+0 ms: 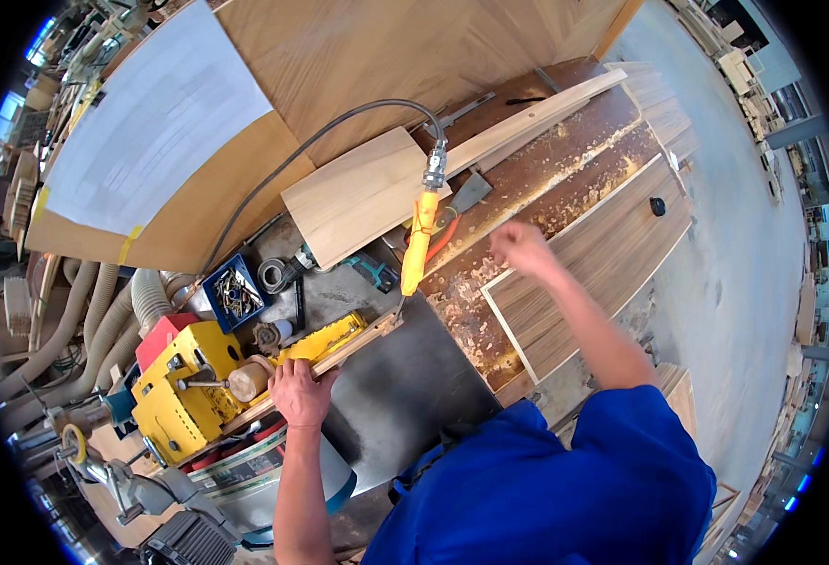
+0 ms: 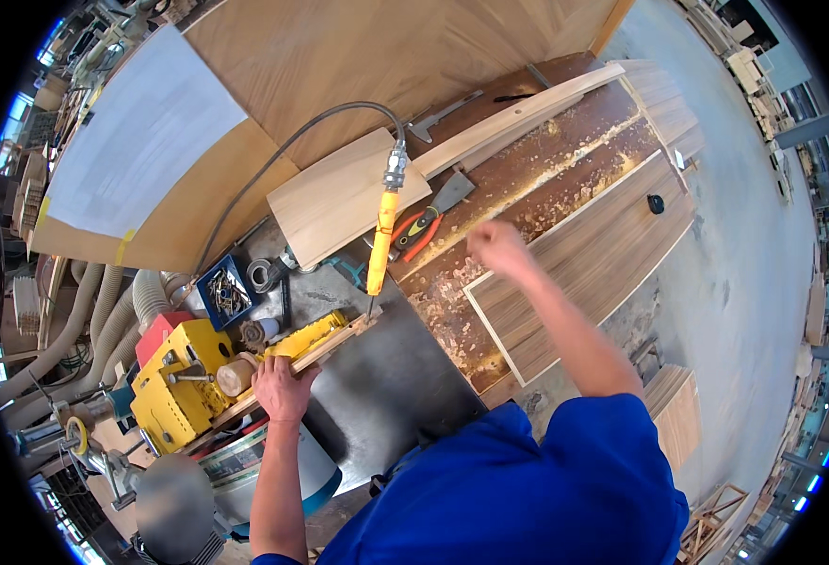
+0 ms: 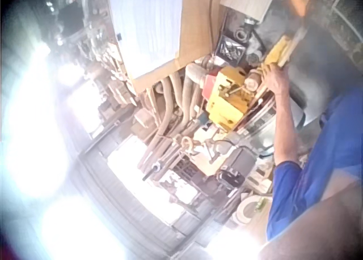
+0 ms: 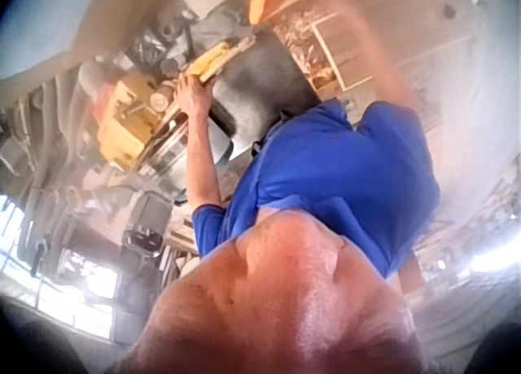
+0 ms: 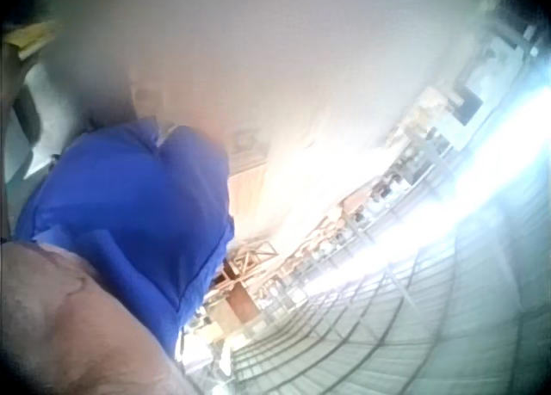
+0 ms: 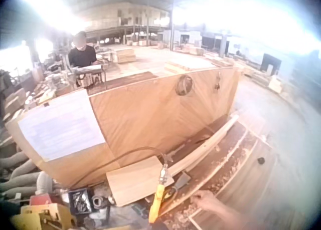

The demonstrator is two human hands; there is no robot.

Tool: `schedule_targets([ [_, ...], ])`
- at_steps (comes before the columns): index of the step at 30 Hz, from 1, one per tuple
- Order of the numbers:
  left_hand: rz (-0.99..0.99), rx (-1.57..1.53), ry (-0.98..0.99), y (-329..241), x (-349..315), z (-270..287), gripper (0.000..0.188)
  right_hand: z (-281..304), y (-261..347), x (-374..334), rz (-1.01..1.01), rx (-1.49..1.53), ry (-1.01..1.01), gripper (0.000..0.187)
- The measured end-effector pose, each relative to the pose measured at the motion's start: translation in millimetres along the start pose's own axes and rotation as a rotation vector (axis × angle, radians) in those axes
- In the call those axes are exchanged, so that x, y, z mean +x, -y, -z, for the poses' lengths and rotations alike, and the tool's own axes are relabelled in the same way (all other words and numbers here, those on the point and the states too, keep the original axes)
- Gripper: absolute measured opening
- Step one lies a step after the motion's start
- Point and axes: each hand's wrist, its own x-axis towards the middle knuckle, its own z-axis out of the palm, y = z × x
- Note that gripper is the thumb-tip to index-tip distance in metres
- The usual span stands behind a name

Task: The person measures a wooden panel with a ruler, then uses a hammer and a nail gun to attach a thin wooden strip to its edge. They repeat this process on multiple panels, moving them between a workbench and a sanding machine, and stacking the finished pieces.

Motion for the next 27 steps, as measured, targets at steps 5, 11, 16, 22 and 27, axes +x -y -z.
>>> schedule_targets([
  [5, 0.002, 0.047, 0.036, 3.5, -0.1, -2.2, 0.051, -6.9, 12.3, 103.0, -0.023, 0.569, 0.115, 0.013],
  [11, -0.011, 0.055, 0.049, 6.3, -0.5, -4.5, 0.052, -47.3, 48.8, 160.3, -0.118, 0.754, 0.115, 0.013],
  [16, -0.012, 0.056, 0.044, 3.8, -0.4, -5.4, 0.051, -42.2, 58.4, 147.0, 0.071, 0.549, 0.095, 0.014],
  [22, 0.021, 0.052, 0.093, 3.2, 1.7, -3.6, 0.05, -38.2, 48.4, 113.4, 0.594, -0.641, 0.087, 0.039],
  [27, 0.018, 0.062, 0.083, 1.7, 0.4, -1.6, 0.05, -79.2, 17.8, 91.2, 0.917, -0.737, 0.093, 0.049],
])
